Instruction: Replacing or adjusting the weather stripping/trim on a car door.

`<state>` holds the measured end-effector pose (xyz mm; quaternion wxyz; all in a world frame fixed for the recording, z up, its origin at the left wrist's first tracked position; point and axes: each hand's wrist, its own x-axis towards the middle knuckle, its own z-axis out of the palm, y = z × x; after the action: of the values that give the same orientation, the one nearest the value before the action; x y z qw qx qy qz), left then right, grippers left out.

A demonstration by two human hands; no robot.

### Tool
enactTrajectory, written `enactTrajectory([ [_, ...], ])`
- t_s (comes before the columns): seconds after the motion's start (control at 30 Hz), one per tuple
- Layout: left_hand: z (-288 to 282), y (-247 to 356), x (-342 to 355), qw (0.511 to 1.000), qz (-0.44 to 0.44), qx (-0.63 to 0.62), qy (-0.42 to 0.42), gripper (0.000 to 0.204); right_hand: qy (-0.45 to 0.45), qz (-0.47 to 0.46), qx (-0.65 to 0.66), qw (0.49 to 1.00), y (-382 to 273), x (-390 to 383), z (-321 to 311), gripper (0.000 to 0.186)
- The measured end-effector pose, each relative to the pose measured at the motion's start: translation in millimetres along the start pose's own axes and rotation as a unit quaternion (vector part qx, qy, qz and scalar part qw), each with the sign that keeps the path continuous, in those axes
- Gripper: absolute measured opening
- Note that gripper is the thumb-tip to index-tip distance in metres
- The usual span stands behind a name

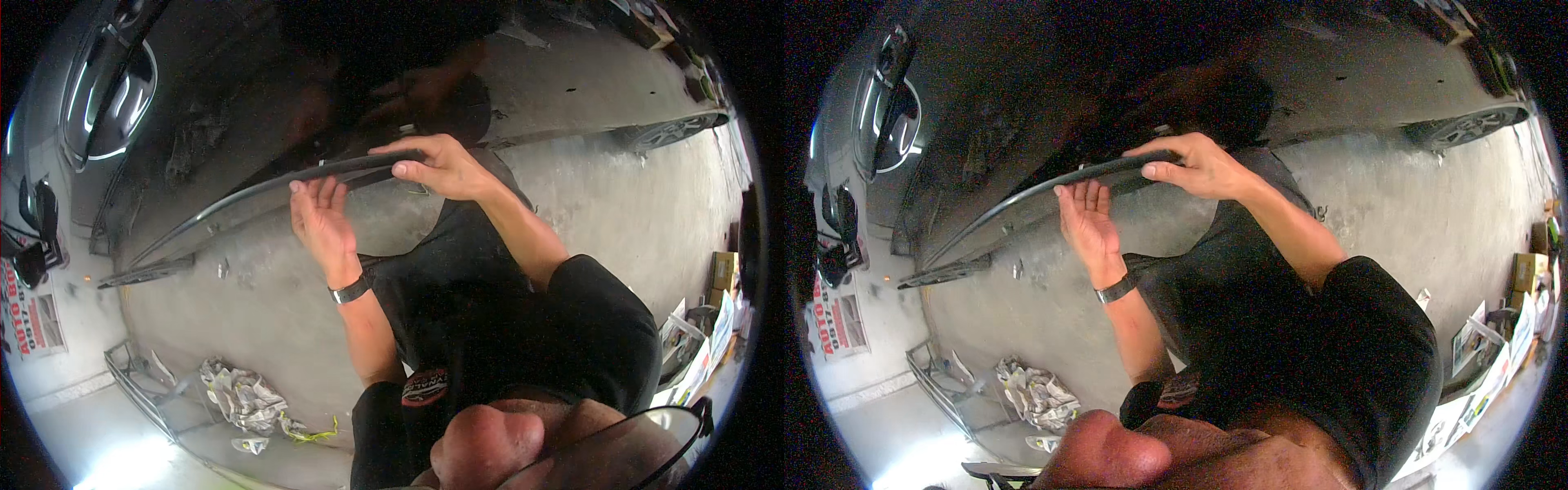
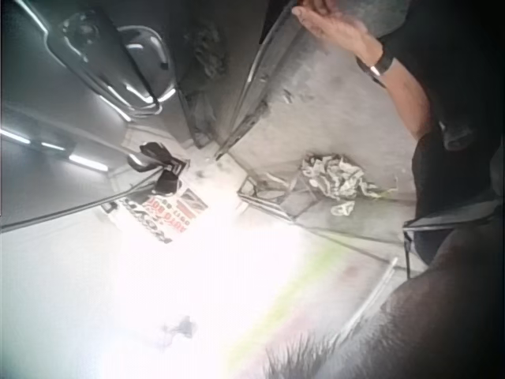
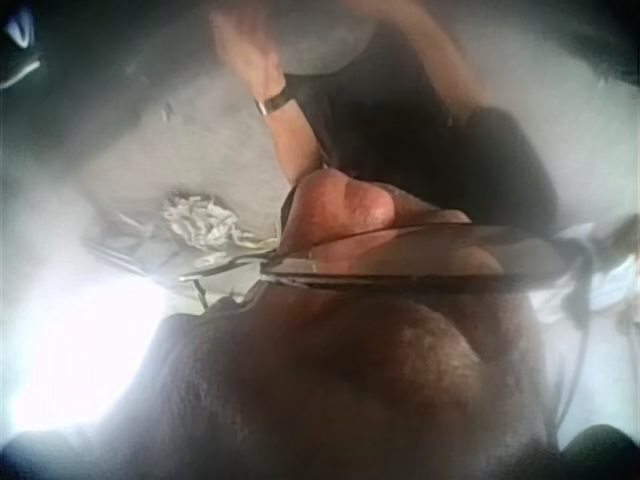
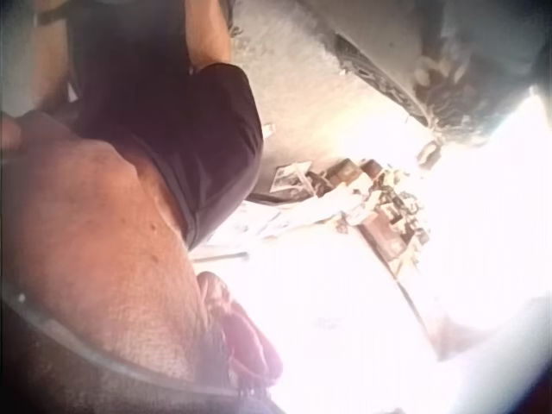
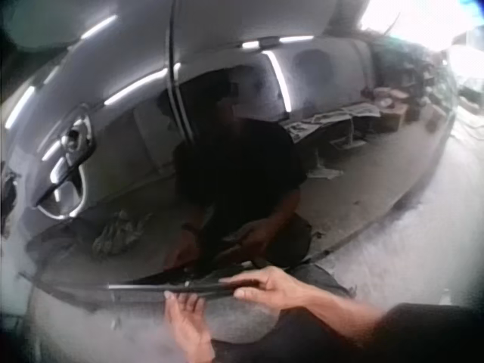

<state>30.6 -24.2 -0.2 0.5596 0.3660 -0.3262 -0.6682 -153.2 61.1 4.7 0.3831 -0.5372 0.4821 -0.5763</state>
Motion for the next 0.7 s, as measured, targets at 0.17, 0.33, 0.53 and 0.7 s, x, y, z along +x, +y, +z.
enactTrajectory([
  [0.17,-1,1,-1,0.999,0.004,0.032,-0.003,0.044,0.11,-0.033,0.057,0.992,1,-30,-24,0.024],
  [0.33,-5,-4,-1,0.996,0.032,0.089,-0.011,0.042,0.142,-0.003,0.004,0.99,0,-37,-40,0.016],
  [0.53,-7,-11,-2,0.993,0.065,0.098,0.02,0.024,0.154,-0.055,-0.143,0.976,-6,-30,-32,0.018],
  [0.7,-19,-11,-4,0.976,0.151,0.15,0.047,0.025,0.146,-0.08,-0.144,0.976,-7,-29,-25,0.017],
])
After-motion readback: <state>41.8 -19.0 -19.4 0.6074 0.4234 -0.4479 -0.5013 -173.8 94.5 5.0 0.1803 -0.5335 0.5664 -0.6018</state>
